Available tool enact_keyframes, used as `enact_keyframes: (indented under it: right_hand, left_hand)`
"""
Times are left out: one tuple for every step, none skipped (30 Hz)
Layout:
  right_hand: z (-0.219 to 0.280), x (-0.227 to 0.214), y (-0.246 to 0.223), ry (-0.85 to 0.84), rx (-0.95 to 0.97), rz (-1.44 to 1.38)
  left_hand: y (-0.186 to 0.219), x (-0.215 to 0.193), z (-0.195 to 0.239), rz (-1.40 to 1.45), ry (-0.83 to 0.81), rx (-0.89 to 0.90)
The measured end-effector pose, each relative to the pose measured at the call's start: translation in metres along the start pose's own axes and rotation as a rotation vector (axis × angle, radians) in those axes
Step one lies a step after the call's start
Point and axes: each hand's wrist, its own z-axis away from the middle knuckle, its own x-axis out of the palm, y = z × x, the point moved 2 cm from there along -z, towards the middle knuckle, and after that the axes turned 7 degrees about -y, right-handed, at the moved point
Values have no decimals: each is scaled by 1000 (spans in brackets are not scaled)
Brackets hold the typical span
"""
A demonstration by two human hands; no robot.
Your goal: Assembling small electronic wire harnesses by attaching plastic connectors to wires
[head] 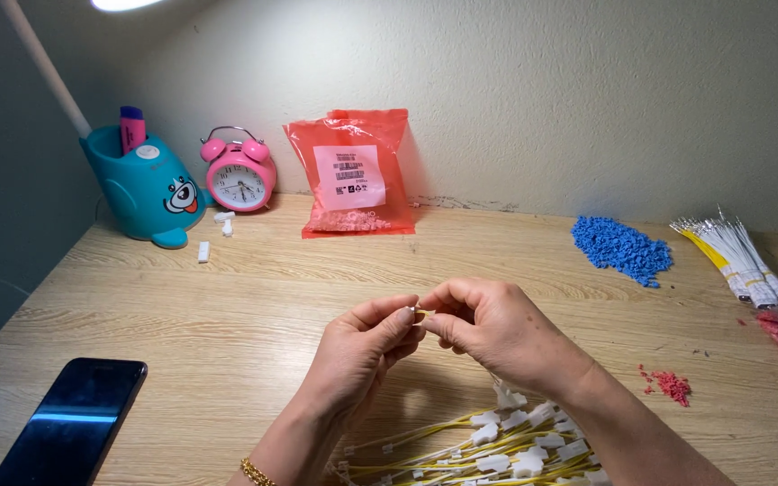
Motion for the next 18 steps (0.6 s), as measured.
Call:
enact_keyframes:
  right_hand:
    - [0,0,3,-2,6,0]
    - [0,0,5,16,9,0]
    - [0,0,8,33,12,1]
    - [-2,-1,15,30,16,-2]
    - [-3,-2,19,74,-127,108]
    - [-3,-3,23,121,-270,216]
    - [-3,-2,27,119,-267,212]
    - [-2,-1,29,151,-379,278]
    - [-1,-1,30,184,-491,344]
    - [1,-1,30,185,-489,340]
    - [3,-1,29,195,-541,369]
    - [5,-2,28,206,-593,399]
    - [7,-2,26,208,-590,396]
    - [10,-3,24,195,-645,413]
    - [13,-3,22,182,-700,430]
    - [15,-7,20,183,-699,428]
    - [16,-10,19,101,-645,350]
    - [17,-12,17,19,-591,270]
  left_hand:
    - [1,2,1,3,2,-5]
    - [2,5,3,-6,9,-7]
    - [3,7,4,-15,16,-10]
    - [3,7,4,-15,20,-13]
    - [2,7,4,-32,18,-14]
    - [2,7,4,-51,16,-14]
    - [0,6,4,-52,19,-18]
    - [-1,5,3,-70,10,-23]
    - [-3,4,2,-87,0,-27]
    - [-4,3,3,-90,1,-31]
    - [-5,2,3,-104,-8,-29]
    - [-6,2,3,-117,-20,-28]
    - [-6,0,3,-119,-20,-31]
    - [-5,-1,3,-177,-70,-1]
    - [-4,-2,3,-235,-121,29]
    - [-2,-1,6,-236,-121,27]
    - [2,3,9,-293,-204,73]
    - [5,6,13,-351,-287,118]
